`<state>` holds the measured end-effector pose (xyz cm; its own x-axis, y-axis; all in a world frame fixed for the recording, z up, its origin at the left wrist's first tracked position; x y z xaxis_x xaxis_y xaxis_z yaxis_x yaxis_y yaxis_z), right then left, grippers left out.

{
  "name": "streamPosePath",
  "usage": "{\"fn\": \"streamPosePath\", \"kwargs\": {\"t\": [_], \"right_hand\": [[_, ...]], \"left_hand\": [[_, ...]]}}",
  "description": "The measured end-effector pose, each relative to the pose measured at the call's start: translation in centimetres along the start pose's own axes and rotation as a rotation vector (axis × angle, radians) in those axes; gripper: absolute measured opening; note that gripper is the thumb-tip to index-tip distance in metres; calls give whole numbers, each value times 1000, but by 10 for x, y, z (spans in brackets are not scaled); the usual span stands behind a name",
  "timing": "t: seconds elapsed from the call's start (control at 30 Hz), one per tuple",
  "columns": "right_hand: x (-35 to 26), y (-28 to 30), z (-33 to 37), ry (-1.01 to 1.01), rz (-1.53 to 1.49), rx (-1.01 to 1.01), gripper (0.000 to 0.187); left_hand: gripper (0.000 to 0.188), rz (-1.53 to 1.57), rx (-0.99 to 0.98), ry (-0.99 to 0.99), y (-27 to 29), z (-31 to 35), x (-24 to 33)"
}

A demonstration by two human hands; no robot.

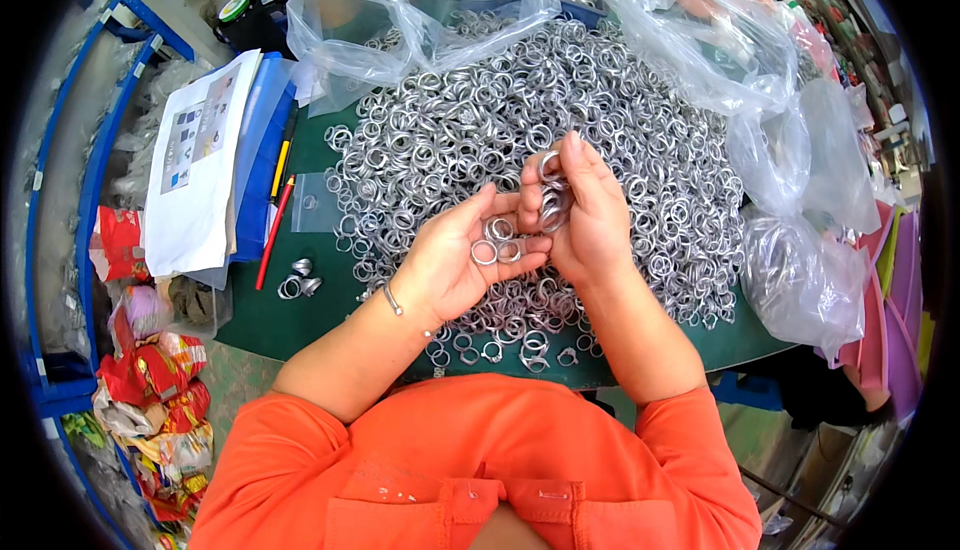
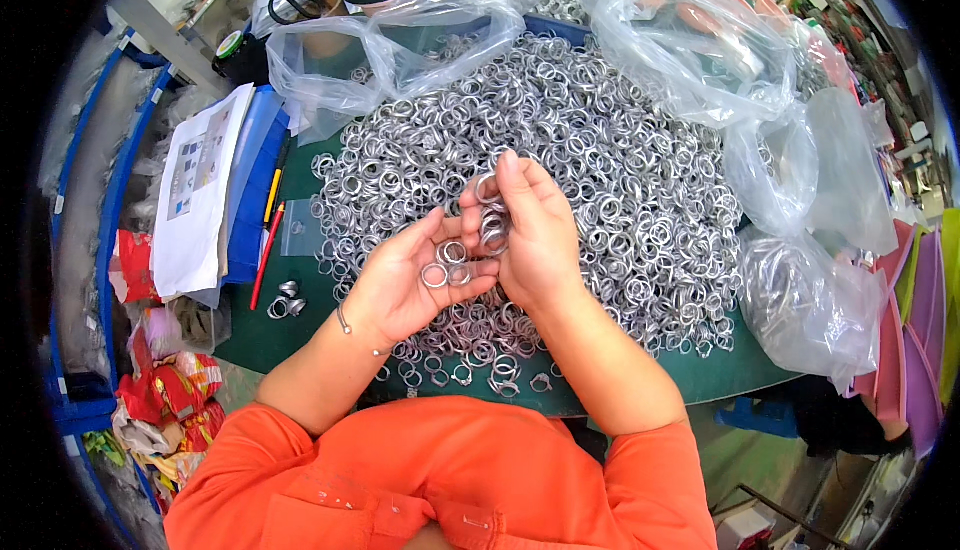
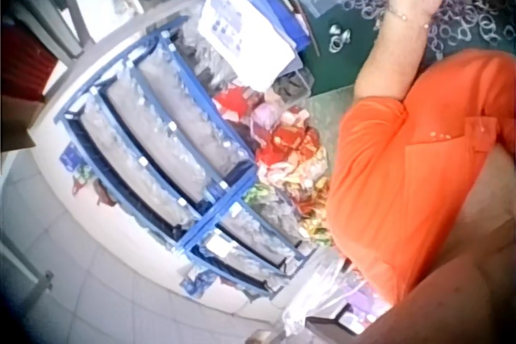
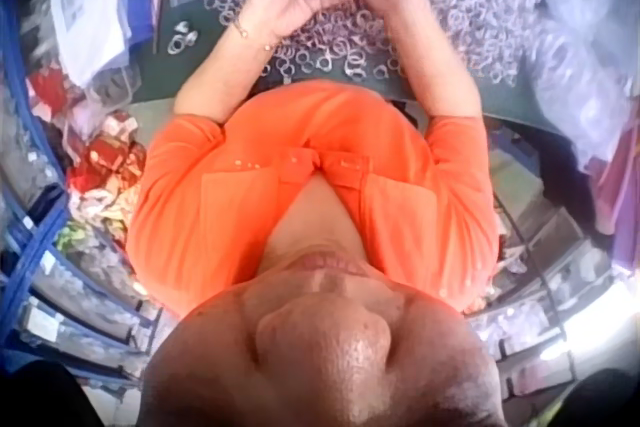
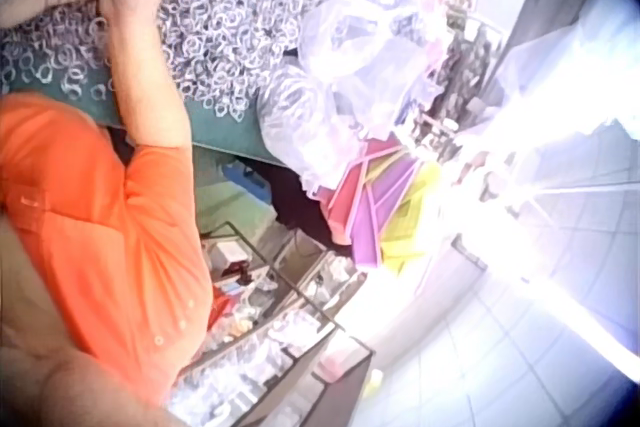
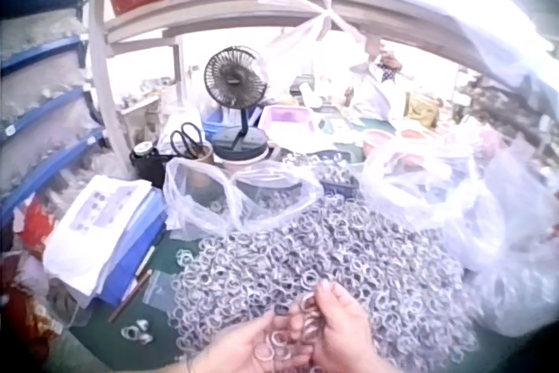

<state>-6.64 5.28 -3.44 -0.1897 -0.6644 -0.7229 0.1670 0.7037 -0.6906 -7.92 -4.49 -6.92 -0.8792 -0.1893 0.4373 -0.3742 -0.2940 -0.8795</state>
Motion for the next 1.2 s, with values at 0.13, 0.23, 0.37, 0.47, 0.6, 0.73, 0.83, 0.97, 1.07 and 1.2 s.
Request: {"fn": "streamPosePath", "kwargs": {"t": [0.13, 0.23, 0.37, 0.47, 0.6, 0.73, 0.83, 0.97, 1.07, 1.2], "right_hand": [[-5, -21, 9, 105, 506, -46, 14], [-23, -61, 21, 478, 1176, -240, 12], [-33, -41, 32, 501, 699, -103, 8], [-36, -16, 32, 372, 424, -44, 5], [-32, 0, 32, 246, 267, 64, 14], [-28, 11, 23, 115, 268, 83, 17], [-46, 31, -1, 22, 370, 203, 19], [-95, 47, -78, 53, 572, 185, 17], [-132, 60, -141, 234, 361, 218, 25], [-145, 60, -145, 211, 531, 146, 30]], "left_hand": [[33, 68, 125, -88, -12, 6, 4], [29, 202, 140, -105, 5, -4, -8], [24, 288, 9, -94, -4, -5, 1], [27, 343, 158, -257, -11, -27, 45], [41, 215, 132, -533, -14, -78, 141], [52, 114, 28, -438, 15, -93, 167], [47, 109, 240, -434, 23, -75, 143], [29, -46, 209, -461, 32, -39, 121], [21, -176, 208, -506, 21, -11, 114], [17, -367, 225, -613, 23, 19, 118]]}}
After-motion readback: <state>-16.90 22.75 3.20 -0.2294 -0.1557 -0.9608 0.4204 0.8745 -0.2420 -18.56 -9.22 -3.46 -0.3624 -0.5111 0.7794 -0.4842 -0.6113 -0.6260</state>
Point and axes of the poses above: each hand's wrist, its own z-axis away from the middle knuckle, its own y-axis out of the back of the hand, x = y × z, the point moved 8 cm from there along -z, towards the middle knuckle, and after that the axes turned 11 degrees about -x, right-handed, at the moved point
